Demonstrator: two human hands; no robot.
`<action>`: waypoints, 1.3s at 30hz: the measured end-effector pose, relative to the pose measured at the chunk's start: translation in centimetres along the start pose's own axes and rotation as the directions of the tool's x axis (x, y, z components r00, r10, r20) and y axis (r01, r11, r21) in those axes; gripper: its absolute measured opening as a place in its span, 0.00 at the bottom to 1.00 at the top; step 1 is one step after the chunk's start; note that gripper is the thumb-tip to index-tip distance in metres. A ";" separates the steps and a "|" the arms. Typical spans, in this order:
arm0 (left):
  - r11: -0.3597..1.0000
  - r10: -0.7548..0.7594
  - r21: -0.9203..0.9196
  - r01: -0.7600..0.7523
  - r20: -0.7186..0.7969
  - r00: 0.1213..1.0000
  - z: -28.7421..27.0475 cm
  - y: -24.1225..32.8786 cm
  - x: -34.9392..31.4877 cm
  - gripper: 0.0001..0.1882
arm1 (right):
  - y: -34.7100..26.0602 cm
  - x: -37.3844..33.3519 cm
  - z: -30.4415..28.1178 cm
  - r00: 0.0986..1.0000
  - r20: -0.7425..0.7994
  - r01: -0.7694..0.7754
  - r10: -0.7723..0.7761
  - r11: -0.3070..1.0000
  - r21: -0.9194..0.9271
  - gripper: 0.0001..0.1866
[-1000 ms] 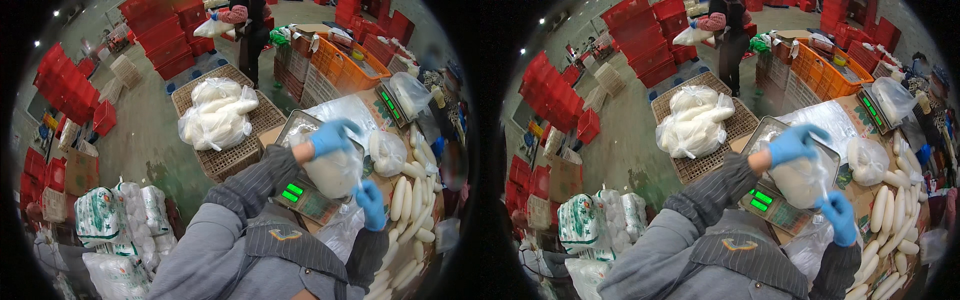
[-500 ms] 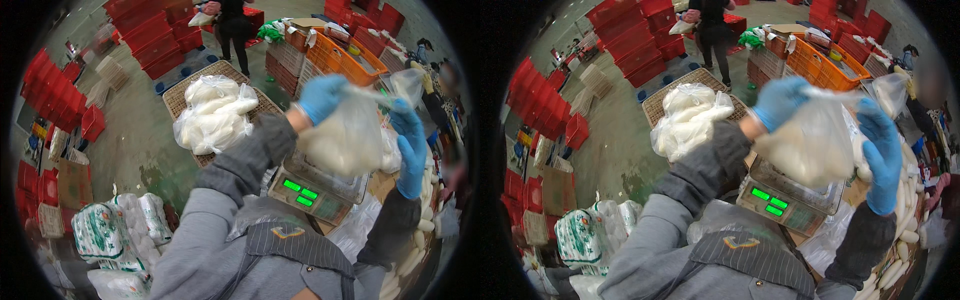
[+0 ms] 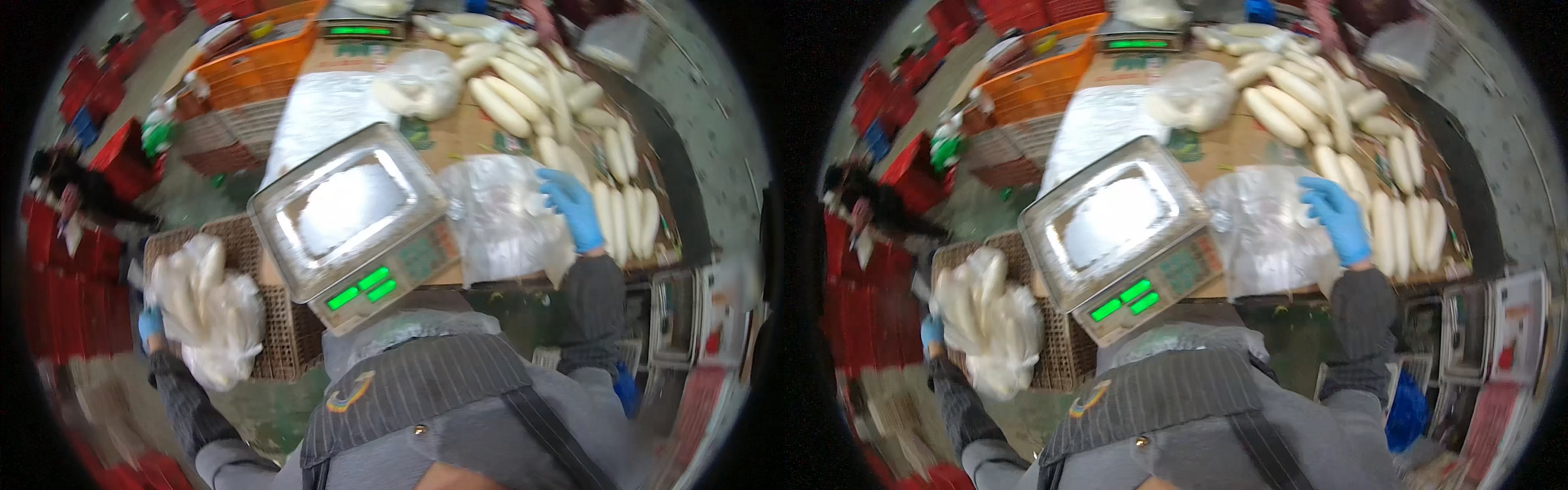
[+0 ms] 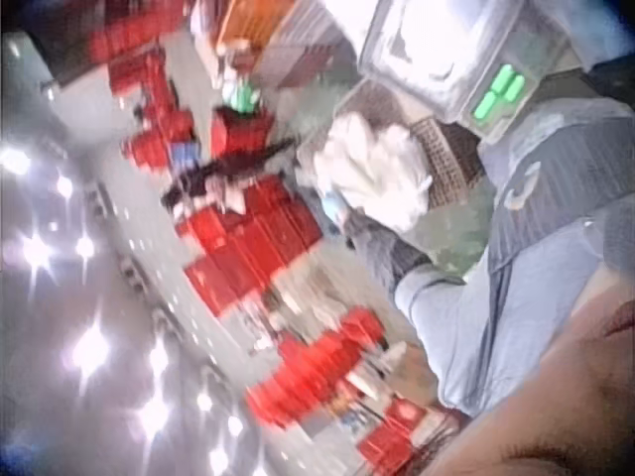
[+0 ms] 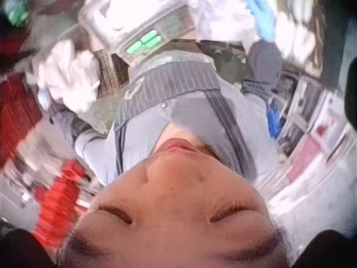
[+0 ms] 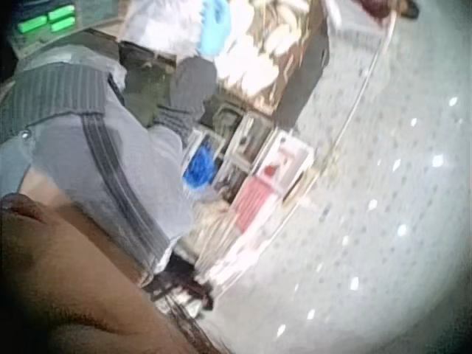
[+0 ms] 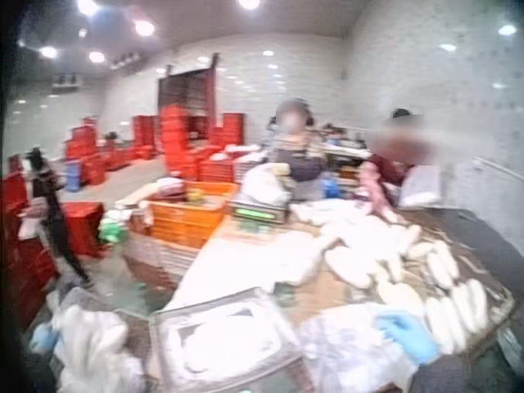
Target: The person repeatedly picks up white radishes, places them into a plastic bag, weighs the bag on a digital scale, and sets the bag aside. The process is repeated continuously with new bags and radishes.
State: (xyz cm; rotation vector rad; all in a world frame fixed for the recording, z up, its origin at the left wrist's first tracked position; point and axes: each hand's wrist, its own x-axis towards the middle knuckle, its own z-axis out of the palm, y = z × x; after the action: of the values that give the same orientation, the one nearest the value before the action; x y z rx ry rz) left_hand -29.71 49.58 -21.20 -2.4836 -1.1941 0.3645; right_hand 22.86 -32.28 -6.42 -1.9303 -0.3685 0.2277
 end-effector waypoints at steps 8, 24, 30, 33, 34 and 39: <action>-0.060 0.295 -0.937 -0.343 -0.345 0.891 -27.8 30.2 -3.3 0.18 | 17.9 0.0 9.7 0.935 -0.051 0.193 -0.350 0.627 -0.754 0.18; -0.446 0.474 -0.893 0.065 -0.174 0.863 -39.1 57.5 -19.0 0.13 | 14.9 0.5 4.9 0.964 -0.215 0.142 -0.157 0.986 -0.085 0.04; -0.664 0.288 -0.746 -0.049 -0.316 0.904 -45.1 51.4 -20.7 0.18 | 8.3 -0.1 5.0 0.902 0.370 -0.077 -0.224 0.759 0.647 0.29; -0.675 0.402 -0.737 0.032 -0.332 0.853 -44.1 50.0 -21.4 0.22 | 4.7 0.6 7.2 0.844 0.433 -0.089 -0.317 0.713 0.695 0.31; -0.684 0.433 -0.727 0.054 -0.345 0.833 -43.3 49.2 -21.4 0.23 | 4.0 1.2 7.9 0.846 0.418 -0.036 -0.330 0.748 0.662 0.31; -0.763 0.434 -0.631 0.142 -0.337 0.835 -39.4 46.3 -20.3 0.28 | 2.7 2.2 9.2 0.816 0.457 -0.056 -0.354 0.739 0.672 0.29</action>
State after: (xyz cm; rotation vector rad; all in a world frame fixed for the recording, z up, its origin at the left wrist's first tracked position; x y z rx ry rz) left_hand 5.05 -1.42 -3.83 -4.8652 -0.6136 -1.5374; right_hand 22.35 -24.48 -12.39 -1.0716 -0.7304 0.7279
